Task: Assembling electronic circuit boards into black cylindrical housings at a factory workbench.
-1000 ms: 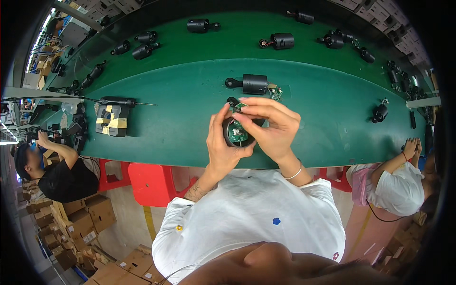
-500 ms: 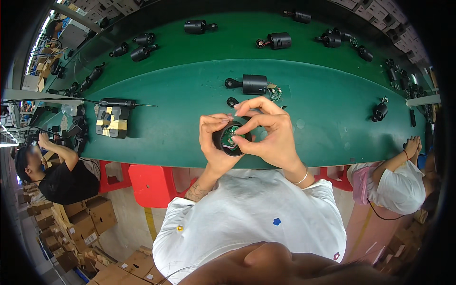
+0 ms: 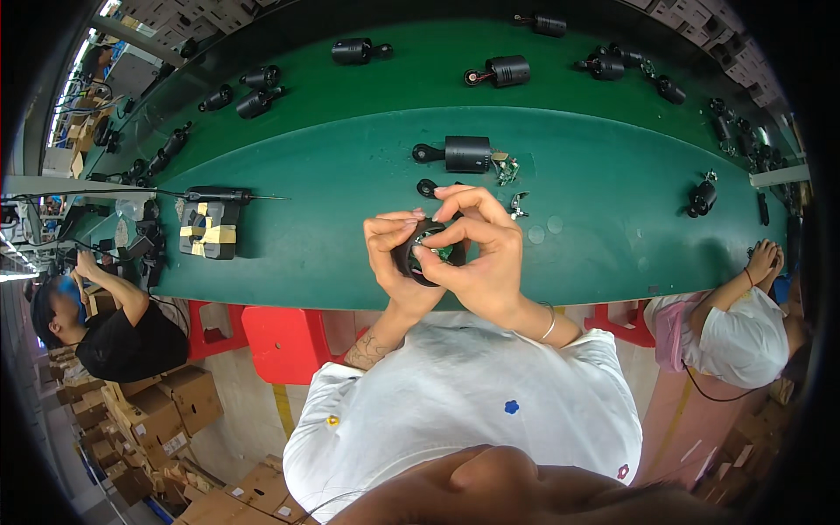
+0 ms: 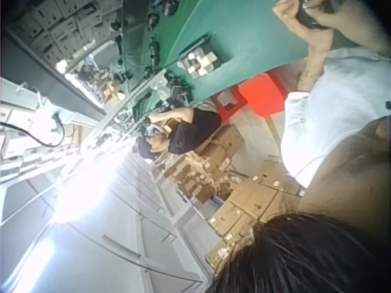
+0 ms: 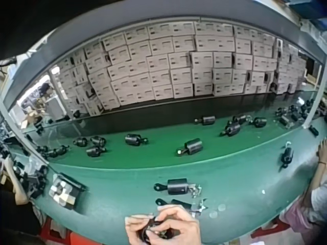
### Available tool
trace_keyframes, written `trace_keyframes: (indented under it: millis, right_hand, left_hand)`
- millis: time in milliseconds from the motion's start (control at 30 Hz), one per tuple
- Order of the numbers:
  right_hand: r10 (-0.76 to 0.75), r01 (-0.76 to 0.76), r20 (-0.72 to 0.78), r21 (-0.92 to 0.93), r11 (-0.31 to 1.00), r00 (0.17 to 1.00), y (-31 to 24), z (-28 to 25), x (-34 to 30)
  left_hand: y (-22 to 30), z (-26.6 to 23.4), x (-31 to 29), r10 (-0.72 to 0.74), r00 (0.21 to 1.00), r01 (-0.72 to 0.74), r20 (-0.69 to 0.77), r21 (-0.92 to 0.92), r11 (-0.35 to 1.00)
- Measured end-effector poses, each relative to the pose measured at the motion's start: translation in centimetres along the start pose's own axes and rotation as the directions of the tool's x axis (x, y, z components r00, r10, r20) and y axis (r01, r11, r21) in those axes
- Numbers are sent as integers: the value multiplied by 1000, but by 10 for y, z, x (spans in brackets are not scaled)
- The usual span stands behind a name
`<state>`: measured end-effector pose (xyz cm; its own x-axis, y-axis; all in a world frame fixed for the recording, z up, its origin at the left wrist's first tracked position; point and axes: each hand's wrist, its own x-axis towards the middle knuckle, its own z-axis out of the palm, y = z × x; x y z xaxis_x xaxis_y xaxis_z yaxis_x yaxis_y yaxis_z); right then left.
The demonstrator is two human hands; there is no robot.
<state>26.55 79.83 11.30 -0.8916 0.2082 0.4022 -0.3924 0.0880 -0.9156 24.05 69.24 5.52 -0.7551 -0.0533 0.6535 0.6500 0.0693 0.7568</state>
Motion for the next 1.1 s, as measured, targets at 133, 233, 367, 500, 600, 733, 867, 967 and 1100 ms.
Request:
trace_keyframes:
  millis: [133, 233, 367, 500, 600, 733, 867, 967, 1100]
  right_hand:
    - [50, -48, 64, -44, 998, 997, -2, -4, 3]
    - [101, -98, 86, -42, 994, 991, -5, -4, 5]
    - [197, -199, 102, 13, 980, 975, -6, -3, 7]
    - [81, -72, 105, -88, 994, 991, 5, -7, 0]
    - [273, -290, 117, 164, 943, 955, 17, -4, -5]
    - [447, -497, 219, 433, 752, 867, 22, -3, -5]
    - [454, -563, 334, 525, 638, 826, 22, -3, -2]
    - [420, -505, 285, 570, 648, 861, 20, -2, -4]
    - [412, -481, 259, 577, 660, 874, 19, 0, -7]
  left_hand:
    - [-10, 1, -5, 75, 997, -74, -7, 55, 996]
    - [-12, 2, -4, 95, 995, -93, -17, 88, 992]
    - [-11, 3, -2, 86, 995, -79, -47, 140, 987]
    - [-13, 4, -1, 160, 985, -148, -62, 166, 975]
    - [-12, 5, 0, 207, 977, -193, -53, 192, 962]
    - [-13, 4, 2, 261, 965, -249, -21, 229, 941]
    - [-16, 1, 1, 278, 959, -281, 45, 251, 926]
    - [-15, 1, 0, 249, 968, -250, 35, 226, 942]
    - [-17, 2, 0, 234, 972, -235, 28, 195, 952]
